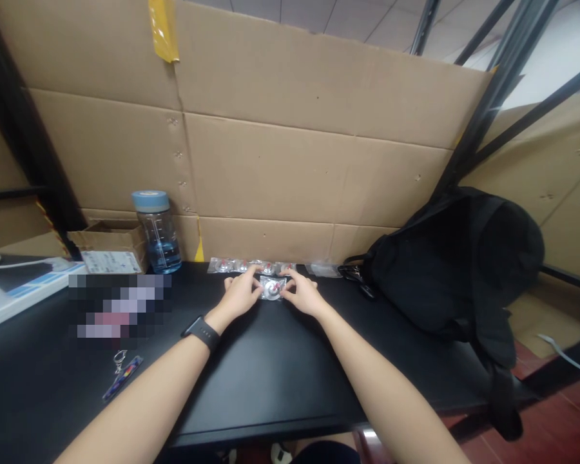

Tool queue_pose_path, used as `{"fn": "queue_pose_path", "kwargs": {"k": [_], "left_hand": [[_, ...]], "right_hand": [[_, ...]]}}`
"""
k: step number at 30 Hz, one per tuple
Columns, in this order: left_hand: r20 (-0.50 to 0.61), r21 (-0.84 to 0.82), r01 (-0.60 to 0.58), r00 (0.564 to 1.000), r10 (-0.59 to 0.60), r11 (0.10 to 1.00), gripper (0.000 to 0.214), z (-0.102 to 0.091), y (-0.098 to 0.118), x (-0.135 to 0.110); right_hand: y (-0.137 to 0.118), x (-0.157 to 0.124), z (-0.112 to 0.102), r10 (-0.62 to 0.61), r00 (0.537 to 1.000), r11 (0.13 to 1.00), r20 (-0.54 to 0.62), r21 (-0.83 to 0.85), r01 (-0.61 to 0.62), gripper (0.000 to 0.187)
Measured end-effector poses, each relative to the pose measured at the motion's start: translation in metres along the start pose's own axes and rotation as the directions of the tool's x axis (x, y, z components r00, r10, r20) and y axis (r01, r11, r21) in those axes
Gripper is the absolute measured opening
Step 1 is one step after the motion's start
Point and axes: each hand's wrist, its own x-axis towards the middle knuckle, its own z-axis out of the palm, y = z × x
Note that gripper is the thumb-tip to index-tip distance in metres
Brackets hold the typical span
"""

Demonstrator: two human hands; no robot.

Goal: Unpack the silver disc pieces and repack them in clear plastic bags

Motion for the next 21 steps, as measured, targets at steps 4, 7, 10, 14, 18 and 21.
{"fn": "queue_pose_path", "kwargs": {"k": [4,7,10,14,18,21], "left_hand": [[-0.001,-0.069,-0.001,1.000,0.001,0.998,0.046,0.003,0.001,-0.001],[-0.029,-0.132,0.018,0.999,-0.022,0.991,0.041,0.003,0.001,0.001],[-0.097,-0.138,0.100,0.989,-0.114,0.985,0.036,-0.006,-0.005,0.008],[-0.234,-0.029,0.301,0.925,-0.299,0.953,0.036,-0.035,-0.040,0.019],[-0.229,0.028,0.441,0.876,-0.424,0.897,0.040,-0.054,-0.083,0.023],[-0.228,0.053,0.423,0.887,-0.401,0.905,0.033,-0.049,-0.098,0.024]], "right_hand": [[0.000,0.001,0.003,0.052,0.996,0.998,-0.075,0.038,-0.049,0.046],[0.000,0.003,0.003,0.065,0.991,0.995,-0.118,0.085,-0.055,0.042],[0.001,0.005,0.000,0.074,0.982,0.994,-0.172,0.088,-0.060,0.035],[0.004,0.006,-0.005,0.077,0.964,0.997,-0.255,0.037,-0.070,0.031],[0.009,0.008,-0.009,0.114,0.951,0.993,-0.287,0.006,-0.117,0.032],[0.011,0.008,-0.009,0.137,0.952,0.989,-0.272,-0.009,-0.145,0.032]]}}
